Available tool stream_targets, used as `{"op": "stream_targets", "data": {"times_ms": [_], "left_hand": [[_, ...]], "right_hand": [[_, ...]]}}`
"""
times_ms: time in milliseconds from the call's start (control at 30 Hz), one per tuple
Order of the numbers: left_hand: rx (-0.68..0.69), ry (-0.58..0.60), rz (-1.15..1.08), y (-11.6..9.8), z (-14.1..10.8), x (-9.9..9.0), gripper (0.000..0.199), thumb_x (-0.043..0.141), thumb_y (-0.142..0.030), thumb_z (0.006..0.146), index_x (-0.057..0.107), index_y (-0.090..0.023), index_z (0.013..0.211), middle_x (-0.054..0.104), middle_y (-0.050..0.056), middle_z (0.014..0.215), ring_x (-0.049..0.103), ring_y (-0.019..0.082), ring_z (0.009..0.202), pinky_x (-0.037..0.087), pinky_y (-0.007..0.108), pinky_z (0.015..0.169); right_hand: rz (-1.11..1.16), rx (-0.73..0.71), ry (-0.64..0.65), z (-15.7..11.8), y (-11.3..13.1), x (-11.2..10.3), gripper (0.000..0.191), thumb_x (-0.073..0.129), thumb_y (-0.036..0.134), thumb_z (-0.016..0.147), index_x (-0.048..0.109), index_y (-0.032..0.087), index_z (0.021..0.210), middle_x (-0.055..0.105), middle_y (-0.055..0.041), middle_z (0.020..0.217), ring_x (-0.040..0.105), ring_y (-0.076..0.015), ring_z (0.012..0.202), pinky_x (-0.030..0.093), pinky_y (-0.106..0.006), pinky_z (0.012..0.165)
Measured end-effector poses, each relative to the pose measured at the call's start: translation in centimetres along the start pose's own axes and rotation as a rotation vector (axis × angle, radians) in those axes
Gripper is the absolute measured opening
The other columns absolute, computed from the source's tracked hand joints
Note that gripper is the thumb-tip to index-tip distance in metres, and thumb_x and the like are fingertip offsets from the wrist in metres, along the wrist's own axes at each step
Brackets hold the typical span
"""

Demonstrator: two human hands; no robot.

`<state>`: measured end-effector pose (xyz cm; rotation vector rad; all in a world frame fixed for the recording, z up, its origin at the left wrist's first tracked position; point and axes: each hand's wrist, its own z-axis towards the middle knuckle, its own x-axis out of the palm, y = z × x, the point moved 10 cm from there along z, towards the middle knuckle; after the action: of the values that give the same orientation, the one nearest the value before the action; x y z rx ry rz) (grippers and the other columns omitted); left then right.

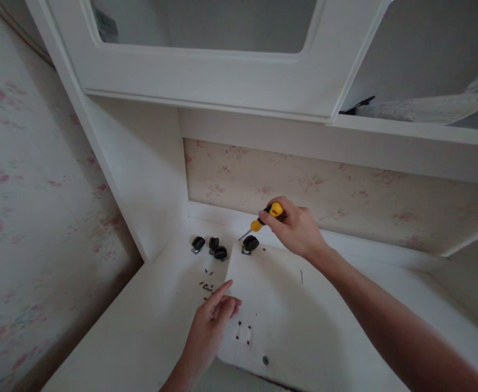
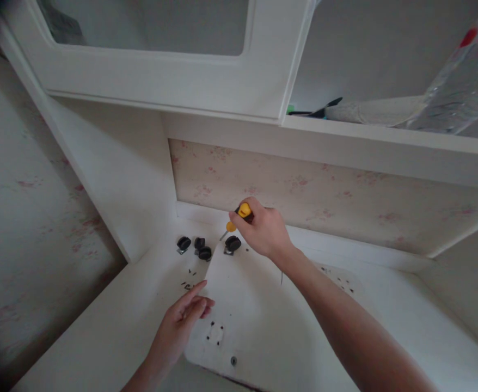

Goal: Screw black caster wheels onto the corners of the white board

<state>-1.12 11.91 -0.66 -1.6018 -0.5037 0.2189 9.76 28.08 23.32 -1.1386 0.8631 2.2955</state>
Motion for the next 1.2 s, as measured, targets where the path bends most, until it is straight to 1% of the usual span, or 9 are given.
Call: {"op": "stream_targets", "data": {"times_ms": [67, 167, 267, 333, 433, 633, 800, 1033, 1200], "left_hand": [[0.011, 0.013, 0.021, -0.1, 0.0, 0.1, 0.055, 0.061, -0.045, 0.085, 0.059, -0.013, 0.13, 0.075, 0.008, 0.091, 0.067, 0.02, 0.087, 0.053, 0.035, 0.086], [0.022, 0.029, 0.055, 0.0, -0.2, 0.0, 0.053, 0.059, -0.044, 0.087, 0.057, -0.014, 0.131, 0.074, 0.008, 0.094, 0.067, 0.02, 0.09, 0.051, 0.035, 0.089], [0.035, 0.033, 0.081, 0.0, -0.3, -0.2, 0.052, 0.058, -0.043, 0.089, 0.057, -0.014, 0.131, 0.074, 0.008, 0.094, 0.066, 0.02, 0.091, 0.05, 0.034, 0.09], [0.041, 0.036, 0.087, 0.1, -0.3, -0.3, 0.05, 0.058, -0.042, 0.089, 0.057, -0.015, 0.131, 0.074, 0.007, 0.094, 0.066, 0.02, 0.092, 0.05, 0.034, 0.09], [0.046, 0.042, 0.081, 0.3, -0.3, -0.3, 0.049, 0.057, -0.042, 0.089, 0.057, -0.016, 0.131, 0.074, 0.007, 0.094, 0.067, 0.02, 0.092, 0.05, 0.034, 0.09], [0.044, 0.038, 0.086, 0.4, 0.0, -0.1, 0.047, 0.057, -0.041, 0.089, 0.059, -0.017, 0.129, 0.073, 0.007, 0.094, 0.067, 0.02, 0.093, 0.05, 0.033, 0.09], [0.048, 0.033, 0.093, 0.4, 0.0, -0.1, 0.045, 0.057, -0.041, 0.089, 0.06, -0.018, 0.128, 0.074, 0.006, 0.093, 0.067, 0.019, 0.093, 0.05, 0.032, 0.09], [0.069, 0.045, 0.111, 0.4, -0.1, -0.3, 0.045, 0.056, -0.042, 0.091, 0.059, -0.017, 0.128, 0.073, 0.005, 0.091, 0.066, 0.018, 0.091, 0.048, 0.03, 0.089], [0.073, 0.048, 0.111, 0.5, 0.0, -0.3, 0.044, 0.055, -0.041, 0.091, 0.058, -0.018, 0.129, 0.072, 0.004, 0.092, 0.065, 0.017, 0.091, 0.048, 0.03, 0.088]], "right_hand": [[-0.056, -0.033, 0.027, 1.4, 1.1, 1.0, 0.026, 0.053, 0.048, 0.088, 0.06, 0.024, 0.088, 0.064, -0.0002, 0.068, 0.057, -0.0157, 0.06, 0.037, -0.027, 0.059], [-0.109, -0.051, 0.063, 3.0, 2.0, 2.7, 0.025, 0.052, 0.047, 0.087, 0.062, 0.024, 0.088, 0.067, -0.0025, 0.072, 0.059, -0.0172, 0.064, 0.036, -0.027, 0.06], [-0.168, -0.066, 0.101, 3.6, 2.4, 3.9, 0.027, 0.051, 0.047, 0.086, 0.063, 0.024, 0.09, 0.068, -0.0043, 0.074, 0.059, -0.0189, 0.066, 0.034, -0.028, 0.059], [-0.206, -0.068, 0.122, 3.7, 2.6, 4.3, 0.028, 0.05, 0.047, 0.085, 0.064, 0.024, 0.092, 0.068, -0.0047, 0.073, 0.059, -0.0197, 0.065, 0.032, -0.028, 0.057], [-0.256, -0.059, 0.137, 3.7, 2.4, 4.4, 0.031, 0.048, 0.047, 0.086, 0.065, 0.024, 0.096, 0.068, -0.0059, 0.074, 0.059, -0.021, 0.065, 0.031, -0.029, 0.056], [-0.298, -0.035, 0.132, 3.5, 1.9, 3.8, 0.035, 0.043, 0.05, 0.089, 0.063, 0.024, 0.101, 0.07, -0.0067, 0.081, 0.062, -0.0223, 0.071, 0.033, -0.029, 0.058], [-0.303, -0.06, 0.16, 3.4, 2.5, 4.5, 0.032, 0.045, 0.049, 0.088, 0.063, 0.025, 0.097, 0.069, -0.0045, 0.077, 0.062, -0.0204, 0.069, 0.034, -0.028, 0.059], [-0.345, -0.057, 0.159, 3.0, 2.9, 4.9, 0.033, 0.043, 0.046, 0.088, 0.064, 0.023, 0.099, 0.07, -0.0079, 0.078, 0.063, -0.0228, 0.068, 0.032, -0.03, 0.057], [-0.357, -0.059, 0.17, 3.1, 2.9, 4.9, 0.035, 0.042, 0.049, 0.088, 0.063, 0.024, 0.102, 0.07, -0.0073, 0.08, 0.063, -0.0223, 0.069, 0.033, -0.03, 0.057]]}}
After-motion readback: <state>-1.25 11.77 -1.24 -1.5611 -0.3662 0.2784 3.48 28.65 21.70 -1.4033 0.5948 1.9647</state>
